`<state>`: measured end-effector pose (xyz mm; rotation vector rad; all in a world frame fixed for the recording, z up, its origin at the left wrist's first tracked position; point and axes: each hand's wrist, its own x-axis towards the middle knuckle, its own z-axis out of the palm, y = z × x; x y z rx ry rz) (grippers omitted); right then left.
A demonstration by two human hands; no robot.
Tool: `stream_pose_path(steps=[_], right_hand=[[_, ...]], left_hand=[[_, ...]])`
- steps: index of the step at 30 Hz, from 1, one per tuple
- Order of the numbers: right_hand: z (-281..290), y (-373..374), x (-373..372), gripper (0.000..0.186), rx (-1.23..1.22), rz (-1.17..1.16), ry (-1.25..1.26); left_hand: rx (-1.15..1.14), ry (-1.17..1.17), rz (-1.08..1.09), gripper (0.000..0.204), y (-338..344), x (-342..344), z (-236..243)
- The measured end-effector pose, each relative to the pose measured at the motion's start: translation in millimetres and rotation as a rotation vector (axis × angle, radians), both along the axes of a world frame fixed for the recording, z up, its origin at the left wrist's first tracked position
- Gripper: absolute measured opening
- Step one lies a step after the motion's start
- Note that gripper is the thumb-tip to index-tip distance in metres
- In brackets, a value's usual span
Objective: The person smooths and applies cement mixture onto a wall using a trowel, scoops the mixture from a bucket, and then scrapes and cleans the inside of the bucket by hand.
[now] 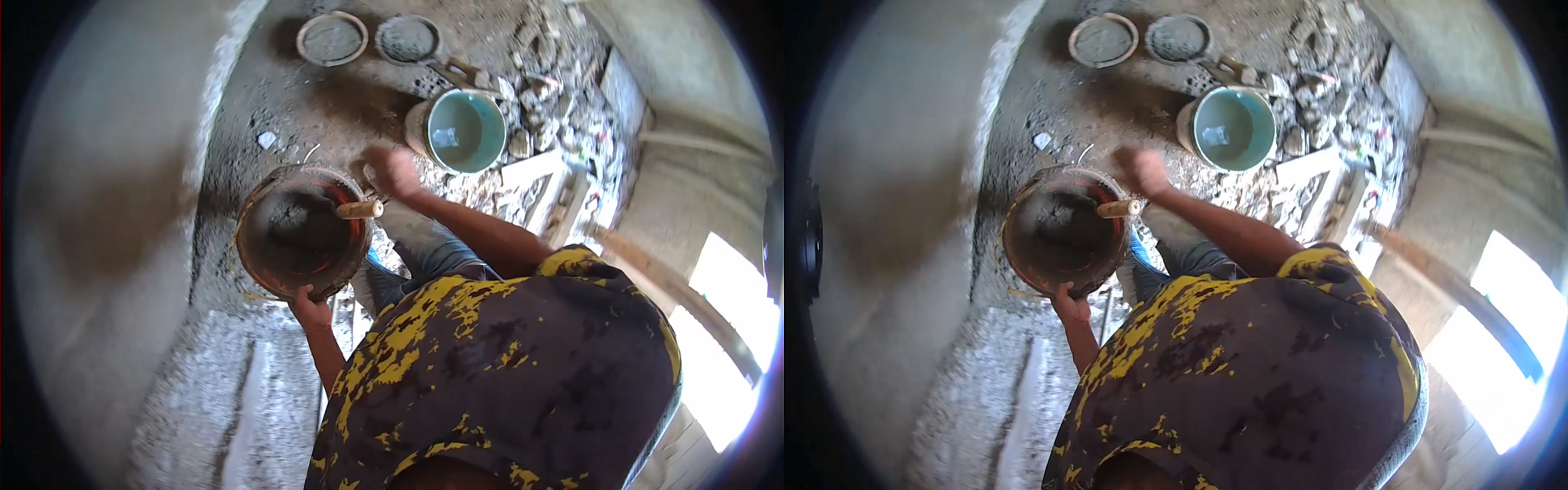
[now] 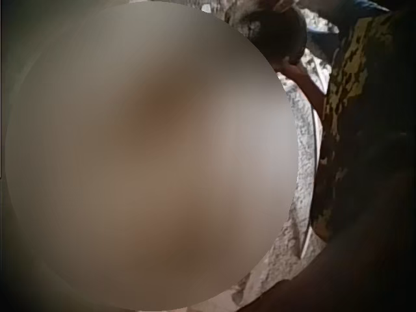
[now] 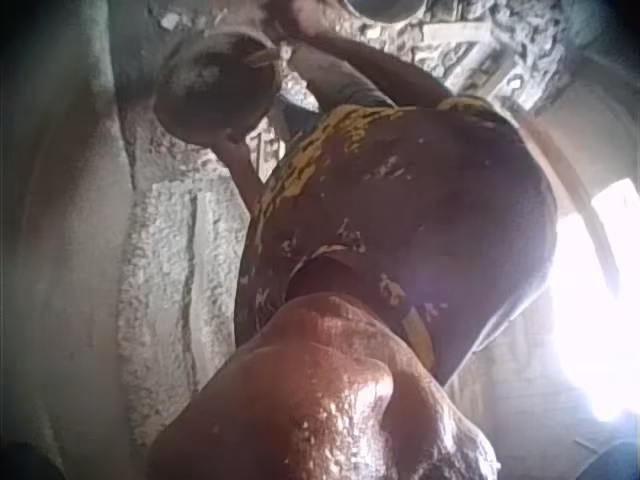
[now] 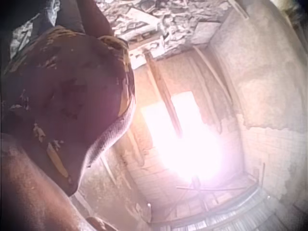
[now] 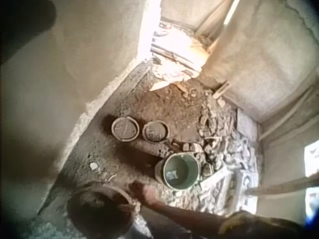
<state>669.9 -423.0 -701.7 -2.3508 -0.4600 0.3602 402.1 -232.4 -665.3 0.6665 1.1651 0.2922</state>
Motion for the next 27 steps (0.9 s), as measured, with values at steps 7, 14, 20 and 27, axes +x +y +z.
stream_pose_path(steps=[7,14,20,27], right_hand=[[-196,-245,16,0.032,0.018,-1.015,0.487],[-341,-239,39,0.038,0.157,-1.241,0.742],[-348,-274,47,0.033,-0.169,-0.932,0.354],[-135,-276,64,0.029,-0.602,-0.332,0.175]], left_hand=[[-0.073,0.085,-0.319,0.056,0,79,-54],[0.034,0.215,-0.463,0.066,-33,159,-90],[0.062,0.224,-0.552,0.068,-47,178,-126],[0.138,0.219,-0.662,0.049,-63,204,-99]])
